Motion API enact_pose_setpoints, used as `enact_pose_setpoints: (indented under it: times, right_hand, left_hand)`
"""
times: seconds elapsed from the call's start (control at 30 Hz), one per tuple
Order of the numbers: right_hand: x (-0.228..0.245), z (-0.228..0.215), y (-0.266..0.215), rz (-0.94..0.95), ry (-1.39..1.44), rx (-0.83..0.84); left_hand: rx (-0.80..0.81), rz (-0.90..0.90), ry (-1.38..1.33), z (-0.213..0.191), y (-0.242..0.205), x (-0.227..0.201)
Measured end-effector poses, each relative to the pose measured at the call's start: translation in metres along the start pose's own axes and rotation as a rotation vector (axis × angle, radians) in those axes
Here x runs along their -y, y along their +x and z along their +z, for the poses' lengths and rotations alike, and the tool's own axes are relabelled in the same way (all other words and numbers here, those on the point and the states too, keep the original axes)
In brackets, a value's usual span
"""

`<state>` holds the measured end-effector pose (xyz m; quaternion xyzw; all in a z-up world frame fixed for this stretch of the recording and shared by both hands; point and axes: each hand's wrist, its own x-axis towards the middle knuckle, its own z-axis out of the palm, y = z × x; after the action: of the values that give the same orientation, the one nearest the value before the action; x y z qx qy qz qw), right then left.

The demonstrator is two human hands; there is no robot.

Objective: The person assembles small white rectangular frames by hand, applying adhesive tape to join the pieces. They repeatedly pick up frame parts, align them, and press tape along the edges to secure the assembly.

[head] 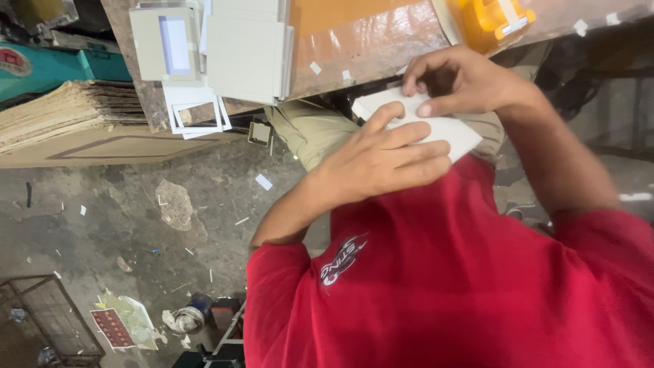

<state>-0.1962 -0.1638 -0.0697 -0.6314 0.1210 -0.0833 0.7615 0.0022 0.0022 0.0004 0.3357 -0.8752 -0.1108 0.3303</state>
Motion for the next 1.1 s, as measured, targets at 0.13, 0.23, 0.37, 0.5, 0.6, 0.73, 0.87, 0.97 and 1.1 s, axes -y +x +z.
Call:
enact_pose_setpoints:
  times: [0.13,0.23,0.37,0.5,0.6,0.73,0.87,0.97,1.1]
  right_hand:
    - [0.013,0.005,-0.009,-0.130,0.213,-0.296]
    - [0.029,0.015,-0.023,-0.130,0.007,-0.473]
    - [0.037,0.039,-0.036,-0.153,0.213,-0.311]
    - [0.035,0.061,-0.040,-0.189,0.457,-0.328]
    - [0.028,0.067,-0.040,-0.203,0.619,-0.427]
    - [-0.003,0.064,-0.043,-0.264,0.409,-0.716]
    - [-0.018,0.041,-0.040,-0.282,0.292,-0.966]
    - [-0.029,0.038,-0.046,-0.146,0.321,-1.015]
    - [-0.045,0.049,-0.044,-0.091,0.203,-0.955]
  left_hand:
    - [-0.066,-0.111,0.002,-0.002,-0.006,0.006]
    - [-0.083,-0.171,0.080,-0.009,-0.011,0.011]
    - [-0.148,-0.143,0.172,-0.003,-0.012,0.005]
    - [-0.223,-0.038,0.298,0.003,-0.009,0.003]
    - [-0.229,0.087,0.367,0.003,-0.008,0.002]
    - [-0.284,0.075,0.417,0.010,-0.013,0.000]
    - [-0.568,-0.387,0.141,0.008,-0.010,-0.004]
    - [-0.962,-0.921,-0.162,0.015,-0.014,0.006]
    - [-1.342,-1.039,-0.506,0.008,-0.050,0.039]
